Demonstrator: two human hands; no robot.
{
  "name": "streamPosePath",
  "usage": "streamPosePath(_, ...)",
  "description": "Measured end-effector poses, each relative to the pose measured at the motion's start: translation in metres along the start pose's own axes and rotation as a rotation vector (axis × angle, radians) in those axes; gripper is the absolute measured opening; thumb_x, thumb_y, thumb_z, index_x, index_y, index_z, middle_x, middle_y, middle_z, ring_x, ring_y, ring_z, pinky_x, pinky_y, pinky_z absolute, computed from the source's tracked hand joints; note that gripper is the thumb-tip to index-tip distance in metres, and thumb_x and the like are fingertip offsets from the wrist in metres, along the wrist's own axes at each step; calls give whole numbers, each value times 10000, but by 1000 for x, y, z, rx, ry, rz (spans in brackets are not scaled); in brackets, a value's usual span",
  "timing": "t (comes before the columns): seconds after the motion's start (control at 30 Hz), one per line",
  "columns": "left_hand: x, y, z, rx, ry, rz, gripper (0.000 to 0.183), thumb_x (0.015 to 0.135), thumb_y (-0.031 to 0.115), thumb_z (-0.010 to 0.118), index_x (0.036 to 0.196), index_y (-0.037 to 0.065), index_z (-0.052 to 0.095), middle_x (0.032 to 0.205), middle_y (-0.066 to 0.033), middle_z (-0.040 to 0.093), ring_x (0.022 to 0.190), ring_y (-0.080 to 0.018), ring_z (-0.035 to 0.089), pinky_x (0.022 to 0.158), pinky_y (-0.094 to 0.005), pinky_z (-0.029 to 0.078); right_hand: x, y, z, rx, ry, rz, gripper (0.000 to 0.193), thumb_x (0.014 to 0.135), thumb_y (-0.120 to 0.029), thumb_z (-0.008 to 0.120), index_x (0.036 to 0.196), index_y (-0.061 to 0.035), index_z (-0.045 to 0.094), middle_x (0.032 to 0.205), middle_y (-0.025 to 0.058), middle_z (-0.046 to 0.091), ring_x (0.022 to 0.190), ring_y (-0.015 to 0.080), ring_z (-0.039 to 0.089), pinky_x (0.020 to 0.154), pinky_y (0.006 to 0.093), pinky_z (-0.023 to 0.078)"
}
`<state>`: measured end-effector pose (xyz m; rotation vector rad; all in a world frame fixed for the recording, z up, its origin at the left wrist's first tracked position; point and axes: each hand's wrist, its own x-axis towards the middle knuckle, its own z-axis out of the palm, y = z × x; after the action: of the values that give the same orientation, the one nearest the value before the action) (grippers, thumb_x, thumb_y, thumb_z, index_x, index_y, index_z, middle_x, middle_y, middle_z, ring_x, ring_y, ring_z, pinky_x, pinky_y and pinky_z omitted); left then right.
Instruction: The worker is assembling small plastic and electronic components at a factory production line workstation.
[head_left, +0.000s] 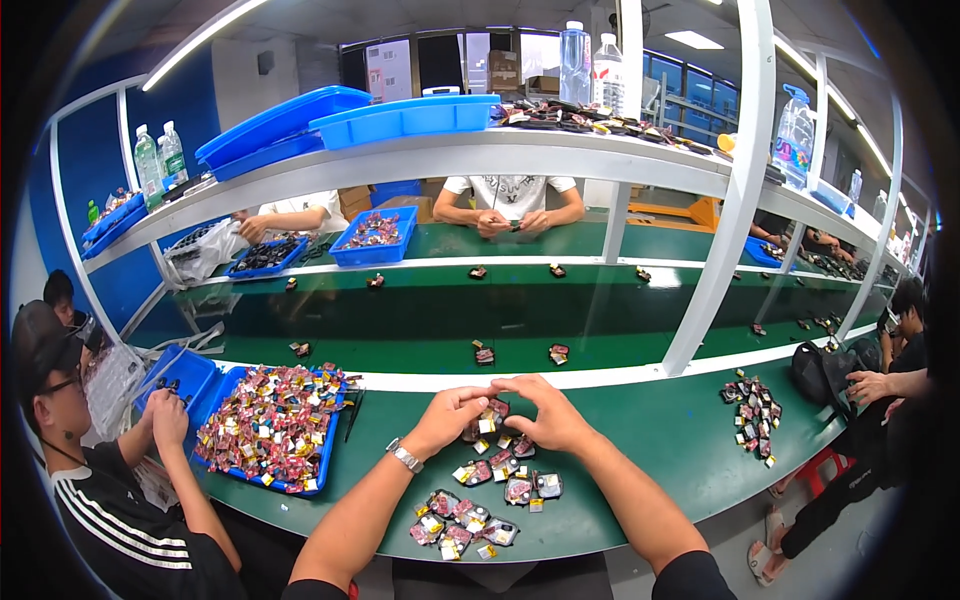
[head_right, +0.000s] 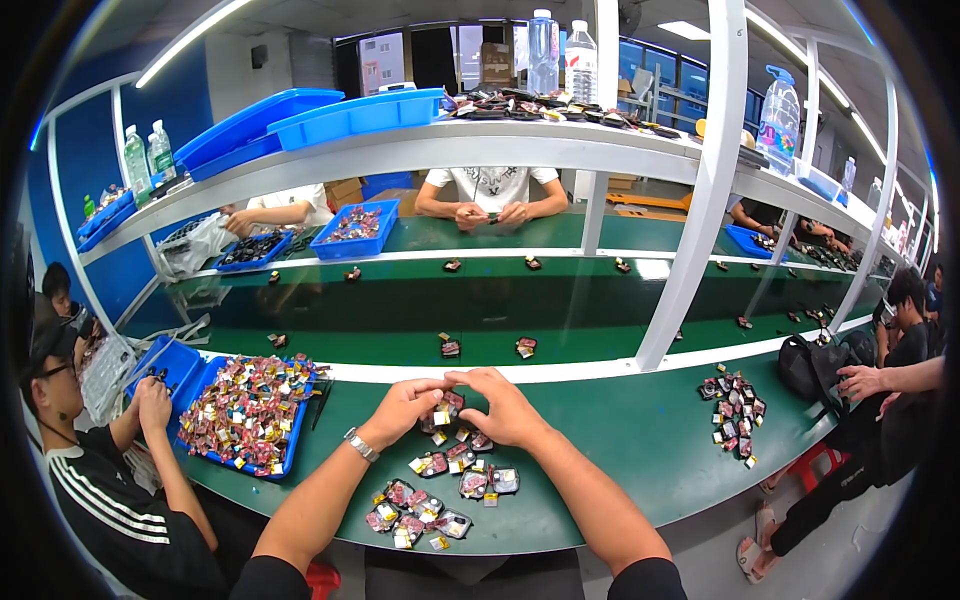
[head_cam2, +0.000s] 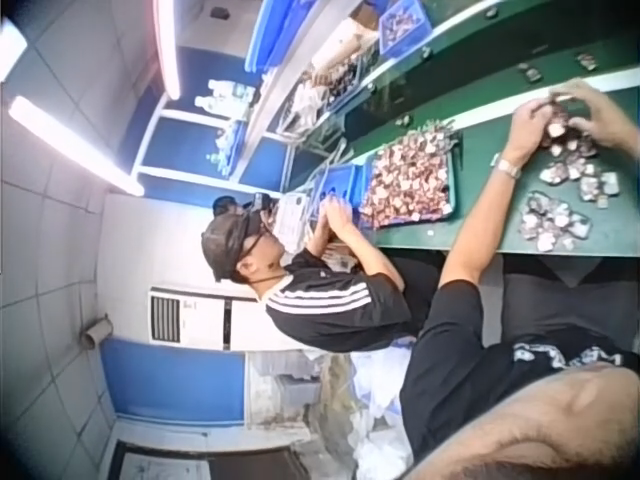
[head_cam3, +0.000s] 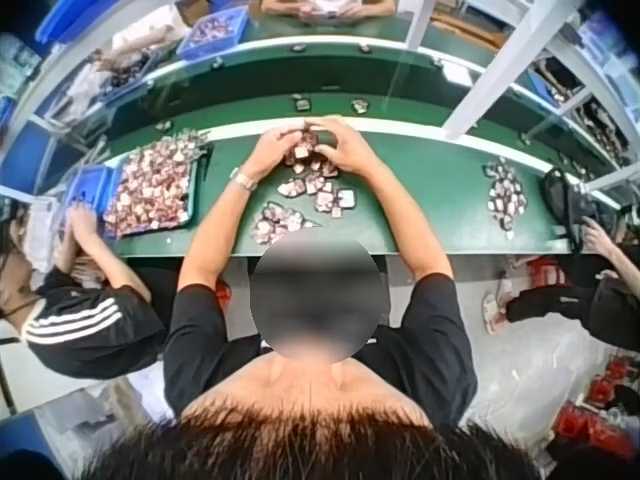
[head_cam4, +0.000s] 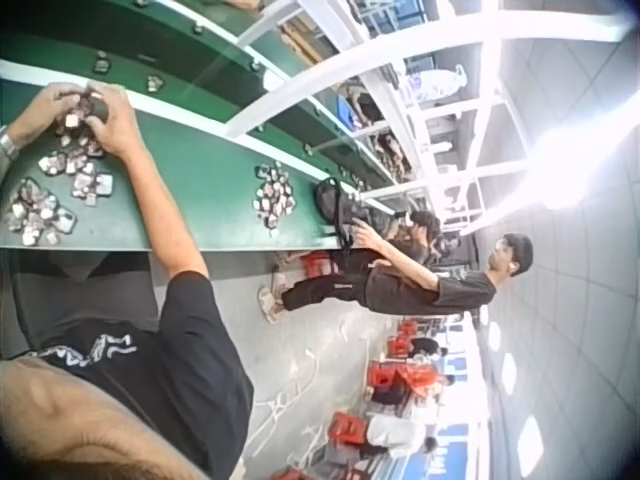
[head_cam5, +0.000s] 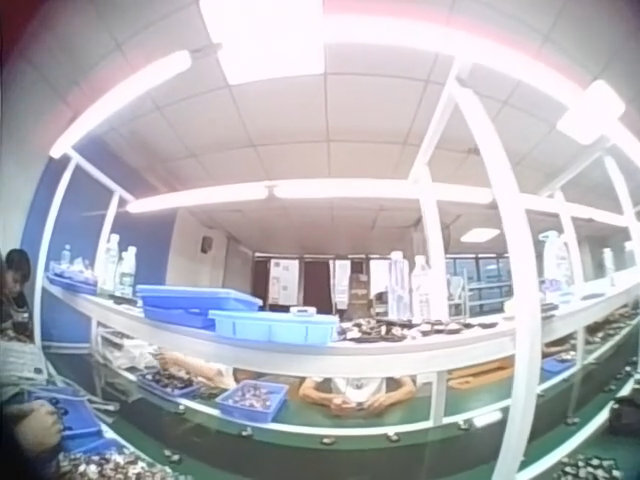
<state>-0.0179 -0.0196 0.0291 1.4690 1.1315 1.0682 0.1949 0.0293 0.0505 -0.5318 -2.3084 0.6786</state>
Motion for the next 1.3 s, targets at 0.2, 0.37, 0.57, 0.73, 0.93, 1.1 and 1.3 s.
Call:
streamPosePath(0.2,3,-1,6,-227,46,16,347,965,137,575,1291,18,581,966,6,659,748,-27,547,665,-169,460,4,-17,21,-254,322,3,282,739,-94,743,1001,-50,649,952,98,585,888,273,601,777,359,512)
streamPosePath(0.37,4,-9,6,-263,57,-43,350,952,117,593,1286,15,584,955,6,652,750,-33,546,671,-175,465,5,-15,27,-392,305,-37,265,746,-64,716,1004,-50,654,955,86,601,893,257,611,779,359,526)
streamPosePath(0.57,3,-12,4,-381,85,-46,348,951,74,569,1290,-4,560,952,-17,636,777,-71,571,690,-214,498,5,-10,25,-407,311,-123,268,739,-35,711,1000,-54,654,973,76,612,917,255,621,772,353,545)
streamPosePath(0.73,4,-9,10,-463,79,-73,324,964,76,548,1280,1,544,1039,-62,642,872,-109,632,766,-247,558,2,-3,11,-334,165,-144,251,755,-47,689,999,-58,631,1077,87,586,980,272,602,790,383,532)
streamPosePath(0.93,4,-11,12,-328,76,-61,247,985,69,507,1221,13,552,1038,-82,653,872,-106,646,751,-234,578,2,3,5,-292,69,-119,185,728,-54,729,903,-77,674,1122,72,578,1069,279,566,882,391,494)
streamPosePath(1.1,4,-10,10,-295,45,-65,241,972,46,516,1211,14,531,1040,-85,649,868,-132,647,794,-269,574,1,4,2,-288,37,-100,148,756,-98,727,903,-91,705,1172,67,575,1127,273,540,946,386,464)
streamPosePath(1.3,4,-11,10,-298,-60,39,268,936,10,553,1203,11,529,1137,-105,624,972,-142,630,813,-272,555,-3,8,1,-236,9,-22,126,807,-153,707,910,-80,712,1185,55,573,1159,264,517,958,383,456)
